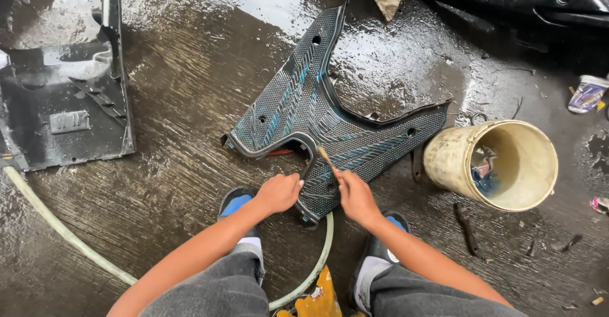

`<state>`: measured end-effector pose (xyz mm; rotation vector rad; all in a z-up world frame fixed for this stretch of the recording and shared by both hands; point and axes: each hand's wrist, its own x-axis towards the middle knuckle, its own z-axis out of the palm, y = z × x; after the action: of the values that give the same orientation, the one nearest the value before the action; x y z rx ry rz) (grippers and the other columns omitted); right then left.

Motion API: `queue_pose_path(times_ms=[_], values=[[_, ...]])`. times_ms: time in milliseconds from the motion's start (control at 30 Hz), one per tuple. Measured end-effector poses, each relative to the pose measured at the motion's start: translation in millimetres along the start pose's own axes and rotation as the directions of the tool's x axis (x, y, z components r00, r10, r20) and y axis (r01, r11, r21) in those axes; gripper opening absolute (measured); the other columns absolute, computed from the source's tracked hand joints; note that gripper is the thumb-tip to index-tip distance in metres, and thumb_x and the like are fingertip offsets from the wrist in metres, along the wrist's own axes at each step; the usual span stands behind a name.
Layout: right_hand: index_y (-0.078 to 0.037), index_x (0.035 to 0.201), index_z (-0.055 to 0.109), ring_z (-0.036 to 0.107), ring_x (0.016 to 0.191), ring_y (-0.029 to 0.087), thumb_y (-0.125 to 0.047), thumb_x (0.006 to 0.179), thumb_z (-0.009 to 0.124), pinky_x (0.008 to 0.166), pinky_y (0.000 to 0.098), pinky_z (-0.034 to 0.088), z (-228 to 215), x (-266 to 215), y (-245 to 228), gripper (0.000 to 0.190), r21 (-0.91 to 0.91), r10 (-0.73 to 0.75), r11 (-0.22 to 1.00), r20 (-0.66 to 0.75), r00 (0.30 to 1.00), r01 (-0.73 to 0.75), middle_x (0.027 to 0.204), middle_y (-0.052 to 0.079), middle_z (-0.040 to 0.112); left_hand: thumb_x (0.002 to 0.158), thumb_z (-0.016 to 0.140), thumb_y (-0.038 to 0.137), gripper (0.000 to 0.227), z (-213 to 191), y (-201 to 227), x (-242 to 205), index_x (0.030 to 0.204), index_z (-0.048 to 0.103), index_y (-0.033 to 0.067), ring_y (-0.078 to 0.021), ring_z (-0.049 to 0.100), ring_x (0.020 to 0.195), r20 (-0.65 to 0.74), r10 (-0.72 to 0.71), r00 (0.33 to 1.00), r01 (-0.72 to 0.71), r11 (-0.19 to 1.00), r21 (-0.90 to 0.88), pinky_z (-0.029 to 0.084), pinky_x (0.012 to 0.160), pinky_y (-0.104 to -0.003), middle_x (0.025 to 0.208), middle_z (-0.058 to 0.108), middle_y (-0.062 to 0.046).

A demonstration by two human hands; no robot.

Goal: Cleaning a motorcycle floorboard with a brush and soapy water

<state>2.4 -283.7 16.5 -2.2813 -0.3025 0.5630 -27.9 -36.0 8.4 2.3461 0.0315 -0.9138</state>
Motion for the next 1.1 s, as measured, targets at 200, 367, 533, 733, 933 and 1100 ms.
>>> queue_pose_path(times_ms=[200,367,533,733,933,1100], values=[[-0.017,0.133,0.063,0.069,0.103,0.044,-0.005,0.091,0.062,0.091,0.0548,0.054,0.6,6.4,13.3,0.043,0.042,0.136,0.99,-0.034,0.99,-0.135,0.1,0.021,0.072,0.096,0.041,0.036,0.037,2.6,-3.8,3.4,0.087,0.062,0.0069,-0.0467,0.072,0.087,0.01,0.008,1.0,-0.007,0.994,-0.108,0.056,0.081,-0.058,0.067,0.072,-0.016],[-0.013,0.122,0.066,0.071,0.103,0.044,-0.005,0.091,0.064,0.087,0.0549,0.056,3.5,5.5,-6.3,0.032,0.056,0.064,0.996,0.035,0.997,-0.066,0.1,0.021,0.075,0.095,0.041,0.037,0.035,8.6,-13.3,16.6,0.086,0.062,0.0095,-0.0394,0.074,0.082,0.03,0.028,0.999,-0.024,0.993,-0.112,0.057,0.08,-0.054,0.061,0.071,-0.008],[-0.012,0.113,0.064,0.07,0.1,0.046,-0.008,0.091,0.062,0.082,0.0587,0.055,7.4,-25.6,-19.3,0.022,0.042,0.08,0.995,0.141,0.987,-0.087,0.097,0.021,0.075,0.094,0.044,0.036,0.032,-2.6,-6.2,5.4,0.085,0.064,0.0127,-0.0317,0.076,0.078,0.058,0.007,0.998,0.001,0.992,-0.126,0.058,0.08,-0.05,0.057,0.071,-0.002],[-0.012,0.109,0.063,0.07,0.101,0.047,-0.008,0.093,0.059,0.084,0.0585,0.055,2.9,-11.2,-18.5,0.017,0.069,0.094,0.992,0.126,0.988,-0.104,0.099,0.021,0.075,0.098,0.041,0.032,0.036,-3.9,-0.3,2.9,0.097,0.065,0.0052,-0.049,0.07,0.093,0.021,0.015,1.0,-0.014,0.998,-0.058,0.055,0.085,-0.058,0.085,0.074,-0.025],[-0.016,0.123,0.064,0.069,0.105,0.045,-0.012,0.093,0.062,0.086,0.0584,0.055,11.8,-4.3,-8.5,0.03,0.077,0.162,0.982,0.114,0.98,-0.171,0.101,0.017,0.073,0.096,0.041,0.037,0.034,4.7,-10.9,12.6,0.087,0.062,0.0122,-0.0385,0.074,0.084,0.046,-0.018,0.999,0.024,0.992,-0.127,0.056,0.083,-0.052,0.062,0.071,-0.007],[-0.016,0.107,0.063,0.072,0.1,0.044,-0.015,0.091,0.064,0.082,0.0555,0.057,22.8,-47.9,-18.1,0.016,0.031,0.154,0.985,0.307,0.939,-0.171,0.093,0.013,0.075,0.096,0.042,0.035,0.032,7.5,-16.4,12.7,0.086,0.061,0.0119,-0.039,0.074,0.08,0.048,0.002,0.999,0.004,0.992,-0.129,0.056,0.08,-0.052,0.059,0.071,-0.007]])
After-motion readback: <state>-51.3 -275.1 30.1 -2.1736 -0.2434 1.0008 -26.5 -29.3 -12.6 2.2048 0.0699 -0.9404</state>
